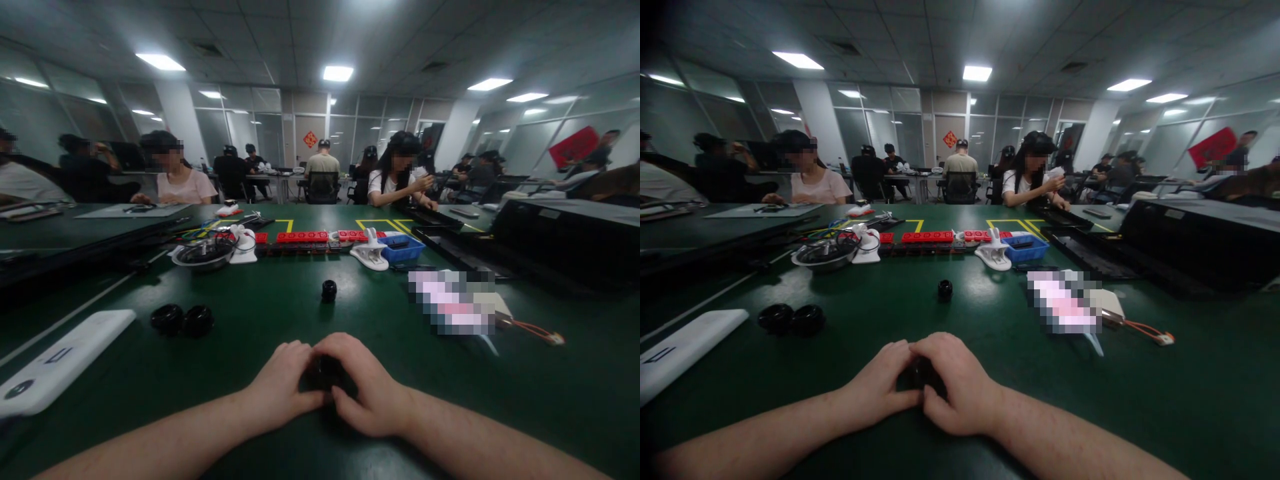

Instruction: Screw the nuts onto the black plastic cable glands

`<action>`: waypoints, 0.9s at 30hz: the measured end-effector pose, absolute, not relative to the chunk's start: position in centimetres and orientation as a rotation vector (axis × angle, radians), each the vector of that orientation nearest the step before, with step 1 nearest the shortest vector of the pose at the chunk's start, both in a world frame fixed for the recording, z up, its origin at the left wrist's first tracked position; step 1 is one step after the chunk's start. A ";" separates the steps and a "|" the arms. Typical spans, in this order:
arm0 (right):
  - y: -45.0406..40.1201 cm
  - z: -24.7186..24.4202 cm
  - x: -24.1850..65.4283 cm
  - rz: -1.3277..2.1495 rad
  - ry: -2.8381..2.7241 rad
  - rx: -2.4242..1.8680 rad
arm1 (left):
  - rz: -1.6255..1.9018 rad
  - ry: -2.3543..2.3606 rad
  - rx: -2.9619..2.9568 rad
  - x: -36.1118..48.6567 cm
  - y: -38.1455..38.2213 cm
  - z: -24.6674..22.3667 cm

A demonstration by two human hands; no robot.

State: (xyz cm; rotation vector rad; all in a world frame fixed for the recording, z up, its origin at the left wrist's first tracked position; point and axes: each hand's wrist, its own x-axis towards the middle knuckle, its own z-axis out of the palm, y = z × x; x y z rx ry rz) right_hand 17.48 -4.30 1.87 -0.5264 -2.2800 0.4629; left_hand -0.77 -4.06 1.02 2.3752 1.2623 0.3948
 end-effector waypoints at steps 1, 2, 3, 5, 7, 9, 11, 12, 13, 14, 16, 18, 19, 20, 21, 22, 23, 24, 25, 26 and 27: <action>-4.3 1.8 17.5 0.446 -2.273 -0.543 | 0.401 1.248 2.379 -0.8 -4.0 1.0; -4.2 1.7 17.6 0.424 -2.265 -0.583 | 0.406 1.228 2.384 -0.8 -4.0 1.0; -4.2 1.6 17.6 0.402 -2.254 -0.636 | 0.408 1.209 2.391 -0.8 -4.0 1.0; -4.1 1.5 17.5 0.371 -2.236 -0.738 | 0.402 1.191 2.399 -0.8 -3.9 1.0; -4.1 1.4 17.5 0.361 -2.233 -0.797 | 0.396 1.194 2.400 -0.8 -3.9 1.1; -4.2 1.5 17.4 0.361 -2.241 -0.826 | 0.394 1.198 2.400 -0.8 -3.9 1.2; -4.2 1.7 17.3 0.379 -2.252 -0.818 | 0.397 1.204 2.398 -0.8 -4.0 1.3; -4.2 1.8 17.3 0.394 -2.258 -0.784 | 0.397 1.214 2.395 -0.8 -4.1 1.3; -4.3 1.9 17.3 0.412 -2.266 -0.731 | 0.396 1.230 2.387 -0.7 -4.1 1.4; -4.3 2.0 17.3 0.429 -2.276 -0.668 | 0.393 1.246 2.378 -0.7 -4.1 1.4; -4.3 2.0 17.3 0.448 -2.294 -0.555 | 0.386 1.264 2.366 -0.7 -4.1 1.5; -4.3 2.0 17.3 0.427 -2.292 -0.527 | 0.386 1.251 2.364 -0.6 -4.1 1.4; -4.3 1.9 17.3 0.407 -2.285 -0.546 | 0.392 1.236 2.369 -0.7 -4.1 1.4; -4.2 1.8 17.3 0.385 -2.278 -0.583 | 0.398 1.222 2.376 -0.7 -4.0 1.3; -4.2 1.7 17.4 0.367 -2.271 -0.629 | 0.403 1.211 2.385 -0.7 -4.0 1.2; -4.2 1.7 17.4 0.354 -2.265 -0.680 | 0.408 1.202 2.398 -0.7 -4.0 1.1; -4.2 1.6 17.4 0.345 -2.259 -0.731 | 0.413 1.194 2.411 -0.7 -3.9 1.0; -4.1 1.6 17.4 0.339 -2.255 -0.775 | 0.411 1.187 2.421 -0.7 -3.9 1.0; -4.1 1.6 17.4 0.336 -2.252 -0.812 | 0.412 1.185 2.426 -0.7 -3.9 1.0; -4.1 1.6 17.4 0.334 -2.251 -0.841 | 0.413 1.186 2.426 -0.7 -3.9 1.0; -4.2 1.7 17.4 0.335 -2.254 -0.855 | 0.412 1.185 2.423 -0.7 -3.9 1.0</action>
